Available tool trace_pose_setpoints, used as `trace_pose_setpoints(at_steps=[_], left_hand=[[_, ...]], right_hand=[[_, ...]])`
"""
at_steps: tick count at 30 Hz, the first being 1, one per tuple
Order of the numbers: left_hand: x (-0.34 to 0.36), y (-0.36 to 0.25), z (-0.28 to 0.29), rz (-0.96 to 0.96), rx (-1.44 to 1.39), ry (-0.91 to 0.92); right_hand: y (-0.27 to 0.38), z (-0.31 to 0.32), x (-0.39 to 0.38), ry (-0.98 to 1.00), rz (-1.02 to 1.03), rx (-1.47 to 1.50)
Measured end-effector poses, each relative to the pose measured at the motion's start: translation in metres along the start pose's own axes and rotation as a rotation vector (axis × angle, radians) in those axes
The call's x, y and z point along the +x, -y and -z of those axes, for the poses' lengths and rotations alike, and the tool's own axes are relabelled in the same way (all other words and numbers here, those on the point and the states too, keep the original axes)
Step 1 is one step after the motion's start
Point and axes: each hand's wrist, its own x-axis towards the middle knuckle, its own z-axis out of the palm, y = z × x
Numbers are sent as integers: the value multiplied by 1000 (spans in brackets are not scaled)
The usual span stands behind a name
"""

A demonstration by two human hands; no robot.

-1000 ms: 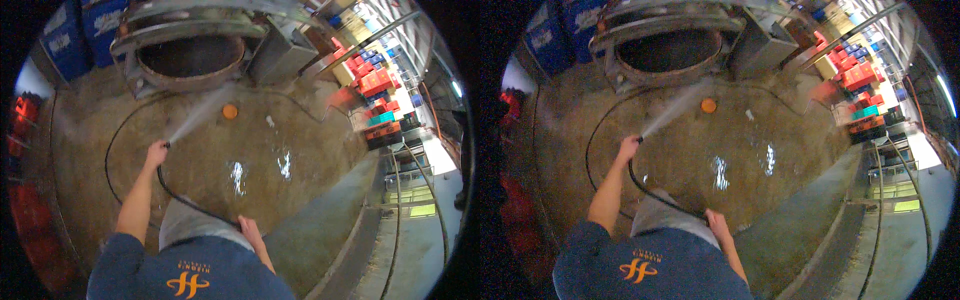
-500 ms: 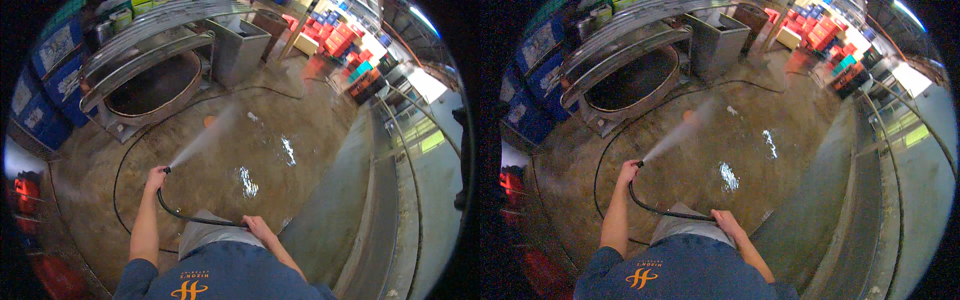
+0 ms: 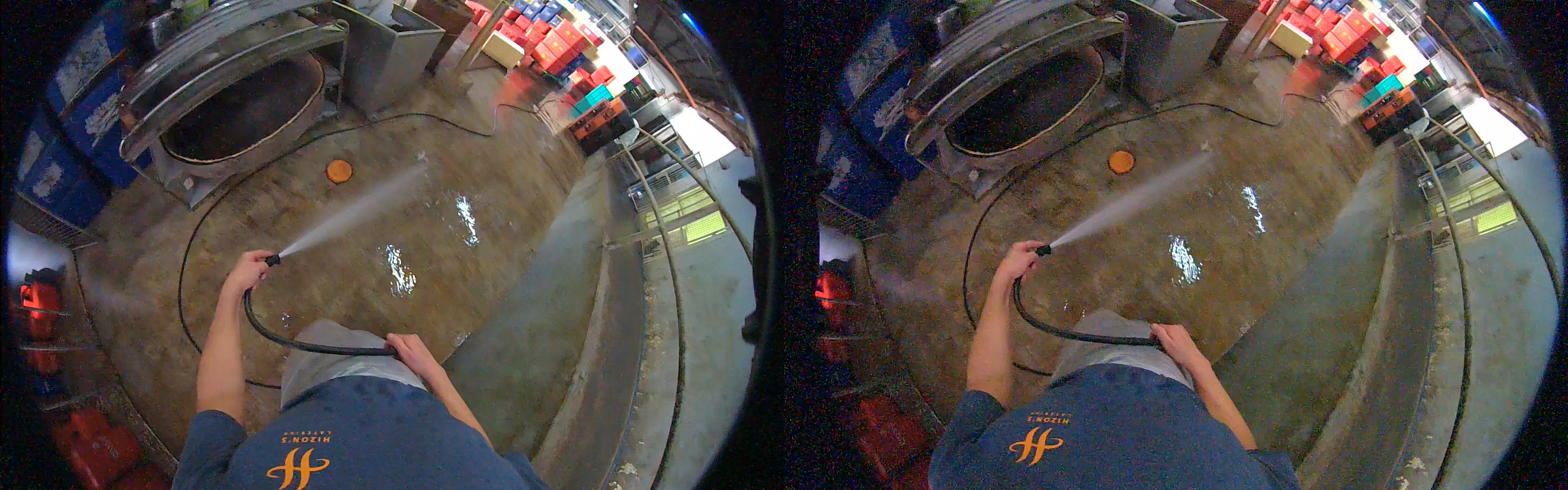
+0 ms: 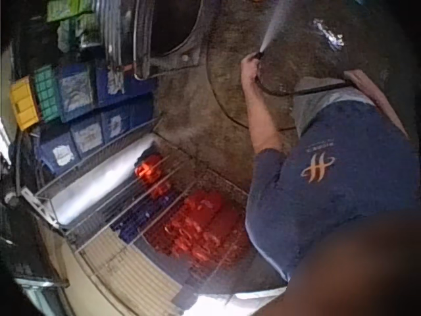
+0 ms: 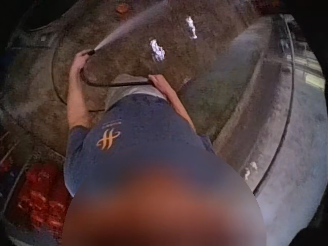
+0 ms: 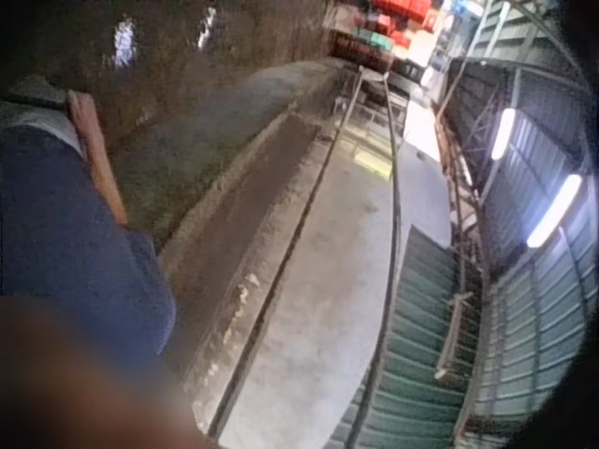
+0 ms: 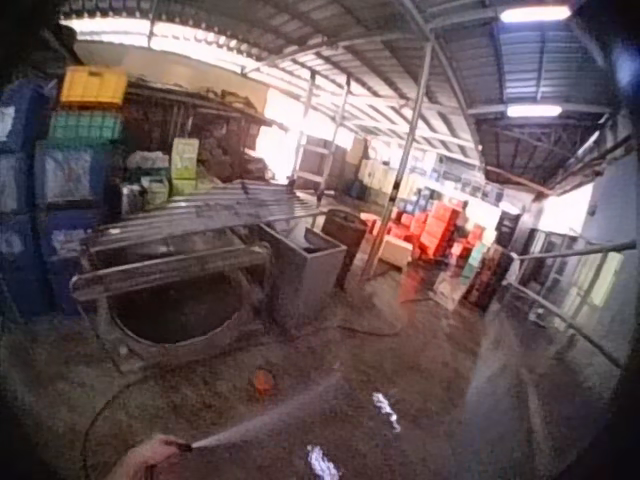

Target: The person uses a high-pressure water hose to wash multiple red gas cylinders and blue barrels inside a caged storage area. The person sprays the cylinders and barrels, then rinses the concrete floor and metal cage walls.

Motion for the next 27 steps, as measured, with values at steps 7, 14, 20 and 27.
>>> trace_pose_setpoints(at_steps=[7, 14, 20, 27], left_hand=[[-25, 1, 7, 109, -88, 132], [-32, 66, 7, 79, -112, -4], [-36, 81, -15, 183, -144, 100], [-29, 68, -34, 150, -151, 223]], right_hand=[[7, -2, 4, 14, -28, 90], [6, -1, 9, 16, -95, 75], [-11, 0, 13, -1, -27, 7], [-19, 10, 10, -42, -82, 79]])
